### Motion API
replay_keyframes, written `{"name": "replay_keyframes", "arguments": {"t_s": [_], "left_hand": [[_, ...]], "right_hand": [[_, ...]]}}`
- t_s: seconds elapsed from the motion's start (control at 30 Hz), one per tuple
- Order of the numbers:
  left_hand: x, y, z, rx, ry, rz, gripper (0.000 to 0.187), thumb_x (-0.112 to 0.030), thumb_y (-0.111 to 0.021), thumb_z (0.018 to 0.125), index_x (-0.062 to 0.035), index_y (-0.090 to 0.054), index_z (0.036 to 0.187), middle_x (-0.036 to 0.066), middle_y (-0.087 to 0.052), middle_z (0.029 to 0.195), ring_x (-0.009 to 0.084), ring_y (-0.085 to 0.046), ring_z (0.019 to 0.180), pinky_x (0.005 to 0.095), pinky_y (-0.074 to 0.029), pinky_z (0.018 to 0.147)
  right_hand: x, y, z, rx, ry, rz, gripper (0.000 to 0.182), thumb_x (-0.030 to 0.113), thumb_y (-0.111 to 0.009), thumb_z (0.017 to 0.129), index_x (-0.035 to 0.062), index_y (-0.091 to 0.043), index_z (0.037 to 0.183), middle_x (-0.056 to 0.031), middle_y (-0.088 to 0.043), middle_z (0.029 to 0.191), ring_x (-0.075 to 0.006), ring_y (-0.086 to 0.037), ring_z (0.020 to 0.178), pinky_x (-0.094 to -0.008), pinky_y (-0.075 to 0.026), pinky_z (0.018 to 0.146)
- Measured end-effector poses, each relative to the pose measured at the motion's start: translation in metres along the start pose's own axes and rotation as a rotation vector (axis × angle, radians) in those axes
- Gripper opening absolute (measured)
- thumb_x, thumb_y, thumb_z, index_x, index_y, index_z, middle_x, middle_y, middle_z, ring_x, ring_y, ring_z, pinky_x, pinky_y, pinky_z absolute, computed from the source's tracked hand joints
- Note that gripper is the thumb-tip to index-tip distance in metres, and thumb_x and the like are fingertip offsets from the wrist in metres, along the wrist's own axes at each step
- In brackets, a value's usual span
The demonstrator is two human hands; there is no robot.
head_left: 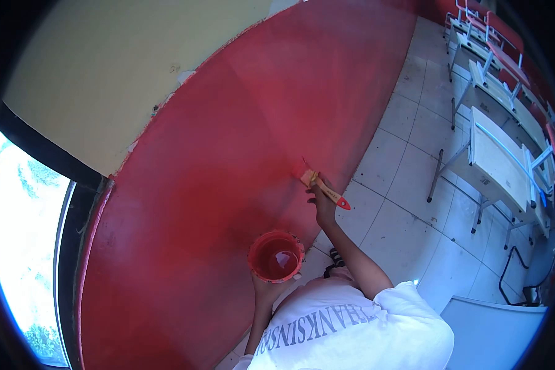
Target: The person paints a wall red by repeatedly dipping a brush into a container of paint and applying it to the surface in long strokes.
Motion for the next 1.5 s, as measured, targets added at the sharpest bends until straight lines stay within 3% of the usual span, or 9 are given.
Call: {"name": "replay_keyframes", "arguments": {"t_s": [0.23, 0.33, 0.57, 0.77, 1.0, 1.07, 1.5], "left_hand": [[0.005, 0.002, -0.004, -0.026, -0.015, -0.019, 0.080, -0.016, -0.086, 0.054, -0.0022, -0.043, 0.120, 0.009, -0.059, 0.097, 0.0177, -0.059, 0.068, 0.0277, -0.047, 0.054], [0.005, 0.005, -0.004, -0.066, -0.034, 0.017, 0.080, -0.016, -0.086, 0.054, -0.0023, -0.044, 0.120, 0.009, -0.060, 0.097, 0.0177, -0.060, 0.069, 0.0280, -0.047, 0.055], [-0.002, 0.000, -0.002, -0.128, -0.085, 0.052, 0.083, -0.023, -0.087, 0.052, -0.0027, -0.045, 0.120, 0.009, -0.060, 0.096, 0.0170, -0.060, 0.075, 0.0286, -0.050, 0.059], [-0.004, -0.001, 0.001, -0.155, -0.100, 0.052, 0.084, -0.025, -0.088, 0.052, -0.0024, -0.045, 0.120, 0.009, -0.060, 0.095, 0.0166, -0.060, 0.074, 0.0285, -0.050, 0.059], [0.002, 0.005, -0.005, -0.152, -0.074, 0.066, 0.081, -0.021, -0.087, 0.053, -0.0020, -0.045, 0.120, 0.009, -0.060, 0.096, 0.0167, -0.060, 0.072, 0.0278, -0.050, 0.057], [0.002, 0.004, -0.004, -0.152, -0.068, 0.062, 0.081, -0.019, -0.087, 0.054, -0.0021, -0.044, 0.120, 0.009, -0.060, 0.096, 0.0168, -0.060, 0.071, 0.0275, -0.049, 0.057], [0.005, -0.003, 0.000, -0.098, -0.018, 0.051, 0.080, -0.022, -0.087, 0.053, -0.0014, -0.045, 0.118, 0.008, -0.061, 0.090, 0.0160, -0.059, 0.066, 0.0264, -0.046, 0.054]], "right_hand": [[-0.020, 0.054, -0.003, -0.103, -0.101, -0.036, 0.040, 0.020, -0.061, 0.082, 0.0059, -0.049, 0.118, -0.0054, -0.059, 0.092, -0.0127, -0.059, 0.075, -0.0227, -0.045, 0.053], [0.049, 0.032, -0.012, -0.085, -0.040, 0.090, 0.032, 0.019, -0.061, 0.083, 0.0065, -0.052, 0.111, -0.0033, -0.059, 0.091, -0.0120, -0.058, 0.074, -0.0225, -0.042, 0.054], [0.215, -0.085, -0.001, 0.173, 0.295, 0.358, 0.045, 0.019, -0.060, 0.084, 0.0102, -0.043, 0.125, -0.0012, -0.057, 0.093, -0.0099, -0.056, 0.079, -0.0251, -0.041, 0.060], [0.260, -0.142, 0.008, 0.258, 0.361, 0.475, 0.045, 0.020, -0.059, 0.085, 0.0105, -0.042, 0.126, -0.0009, -0.057, 0.093, -0.0100, -0.057, 0.078, -0.0249, -0.041, 0.060], [0.224, -0.145, 0.017, 0.231, 0.280, 0.361, 0.046, 0.019, -0.060, 0.084, 0.0077, -0.042, 0.126, -0.0022, -0.058, 0.095, -0.0109, -0.057, 0.078, -0.0248, -0.043, 0.059], [0.202, -0.132, 0.019, 0.199, 0.261, 0.375, 0.043, 0.017, -0.061, 0.083, 0.0050, -0.047, 0.122, -0.0034, -0.059, 0.095, -0.0109, -0.058, 0.077, -0.0236, -0.044, 0.056], [0.040, -0.015, 0.021, 0.083, 0.038, 0.100, 0.049, 0.022, -0.058, 0.085, 0.0030, -0.042, 0.127, -0.0066, -0.057, 0.097, -0.0129, -0.058, 0.079, -0.0237, -0.046, 0.057]]}}
Point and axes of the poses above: each hand's wrist, its own z-axis towards the middle knuckle, its own y-axis out of the back of the hand, x = y × z, the point moved 4 cm from there along z, towards the middle knuckle
